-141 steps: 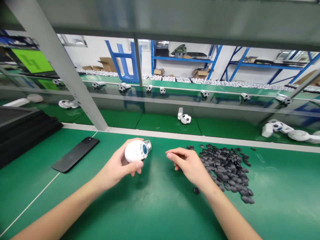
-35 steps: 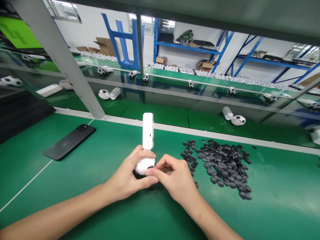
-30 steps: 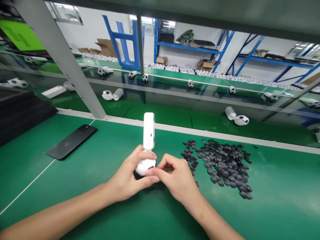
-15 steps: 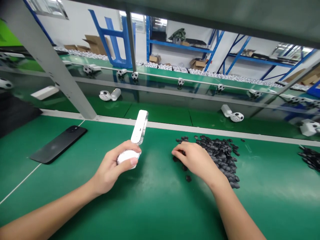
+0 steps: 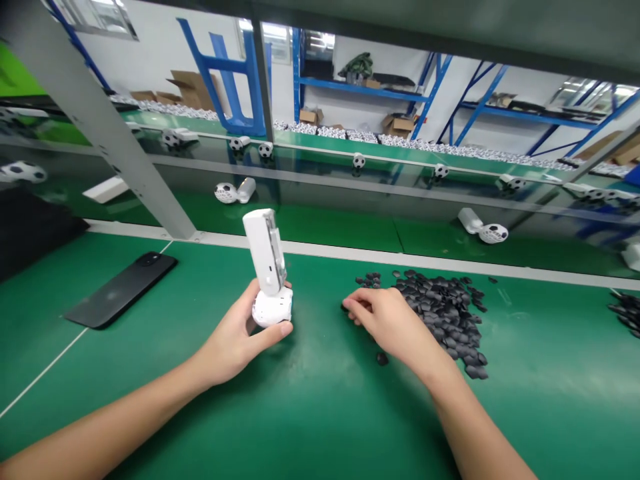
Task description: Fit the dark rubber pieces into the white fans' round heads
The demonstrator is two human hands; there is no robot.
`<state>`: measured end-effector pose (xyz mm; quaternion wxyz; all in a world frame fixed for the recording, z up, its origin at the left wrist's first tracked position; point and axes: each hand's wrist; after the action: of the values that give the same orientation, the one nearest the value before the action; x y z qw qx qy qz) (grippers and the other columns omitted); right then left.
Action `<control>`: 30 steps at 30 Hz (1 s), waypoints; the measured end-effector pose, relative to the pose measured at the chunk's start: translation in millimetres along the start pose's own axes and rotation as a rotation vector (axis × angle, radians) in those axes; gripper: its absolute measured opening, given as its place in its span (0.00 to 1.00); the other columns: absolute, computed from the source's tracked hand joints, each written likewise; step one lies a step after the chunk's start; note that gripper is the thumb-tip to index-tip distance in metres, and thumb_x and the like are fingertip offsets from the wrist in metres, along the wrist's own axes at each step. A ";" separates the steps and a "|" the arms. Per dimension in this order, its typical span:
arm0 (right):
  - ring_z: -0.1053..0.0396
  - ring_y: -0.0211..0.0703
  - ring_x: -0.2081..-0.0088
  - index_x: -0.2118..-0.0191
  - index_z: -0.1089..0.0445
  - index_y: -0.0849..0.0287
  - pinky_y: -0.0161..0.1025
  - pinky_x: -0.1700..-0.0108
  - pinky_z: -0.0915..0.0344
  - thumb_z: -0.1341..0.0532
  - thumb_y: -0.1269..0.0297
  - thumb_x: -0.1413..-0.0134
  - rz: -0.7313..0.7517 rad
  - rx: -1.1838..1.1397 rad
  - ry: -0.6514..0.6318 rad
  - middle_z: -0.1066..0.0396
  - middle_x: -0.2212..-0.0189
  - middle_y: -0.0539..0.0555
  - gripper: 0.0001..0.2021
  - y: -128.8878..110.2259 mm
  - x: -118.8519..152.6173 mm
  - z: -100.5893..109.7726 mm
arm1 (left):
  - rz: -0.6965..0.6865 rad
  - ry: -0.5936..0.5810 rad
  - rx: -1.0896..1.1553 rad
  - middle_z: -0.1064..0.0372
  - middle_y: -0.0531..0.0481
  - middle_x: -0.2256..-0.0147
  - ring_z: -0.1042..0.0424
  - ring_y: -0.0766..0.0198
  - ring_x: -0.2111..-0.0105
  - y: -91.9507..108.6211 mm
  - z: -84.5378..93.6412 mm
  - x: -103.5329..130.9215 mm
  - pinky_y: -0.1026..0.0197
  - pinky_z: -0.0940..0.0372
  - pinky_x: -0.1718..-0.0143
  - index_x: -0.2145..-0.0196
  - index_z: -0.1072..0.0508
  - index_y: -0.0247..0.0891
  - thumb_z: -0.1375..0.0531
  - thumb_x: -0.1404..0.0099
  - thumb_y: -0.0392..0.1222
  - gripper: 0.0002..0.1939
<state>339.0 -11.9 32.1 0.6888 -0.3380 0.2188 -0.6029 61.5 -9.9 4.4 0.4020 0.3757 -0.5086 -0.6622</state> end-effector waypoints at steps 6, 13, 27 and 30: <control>0.19 0.46 0.66 0.62 0.23 0.59 0.38 0.62 0.23 0.28 0.51 0.43 -0.062 -0.675 -0.086 0.19 0.68 0.56 0.15 -32.7 8.4 -32.6 | -0.027 -0.087 -0.045 0.32 0.45 0.50 0.30 0.56 0.54 1.4 -10.2 1.4 0.55 0.33 0.53 0.40 0.37 0.44 0.36 0.31 0.45 0.25; 0.20 0.42 0.70 0.63 0.21 0.61 0.34 0.65 0.24 0.25 0.56 0.45 -0.096 -0.765 -0.165 0.19 0.71 0.55 0.13 -30.8 9.1 -52.0 | -0.096 -0.106 -0.115 0.37 0.47 0.47 0.31 0.57 0.51 6.0 -12.5 5.8 0.56 0.34 0.51 0.40 0.37 0.48 0.38 0.33 0.34 0.26; 0.22 0.54 0.59 0.59 0.19 0.58 0.43 0.57 0.26 0.27 0.61 0.46 -0.066 -0.631 -0.107 0.20 0.68 0.53 0.10 -41.6 14.6 -62.3 | -0.044 -0.001 -0.181 0.34 0.50 0.52 0.30 0.58 0.55 7.8 -19.2 14.4 0.56 0.35 0.54 0.49 0.30 0.46 0.29 0.39 0.48 0.23; 0.22 0.54 0.57 0.60 0.20 0.59 0.43 0.55 0.27 0.29 0.64 0.45 -0.046 -0.619 -0.108 0.20 0.68 0.53 0.08 -40.7 14.7 -64.8 | -0.058 0.011 -0.185 0.34 0.50 0.53 0.29 0.58 0.56 9.4 -18.0 15.2 0.57 0.34 0.54 0.49 0.29 0.46 0.29 0.39 0.45 0.22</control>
<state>267.8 -41.2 19.6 0.5499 -0.5682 0.3473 -0.5041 73.2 -32.0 8.7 0.4183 0.3551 -0.4320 -0.7157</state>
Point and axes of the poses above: each hand's wrist, its own x-axis away from the middle knuckle, its own z-axis out of the back of the hand, y = z × x
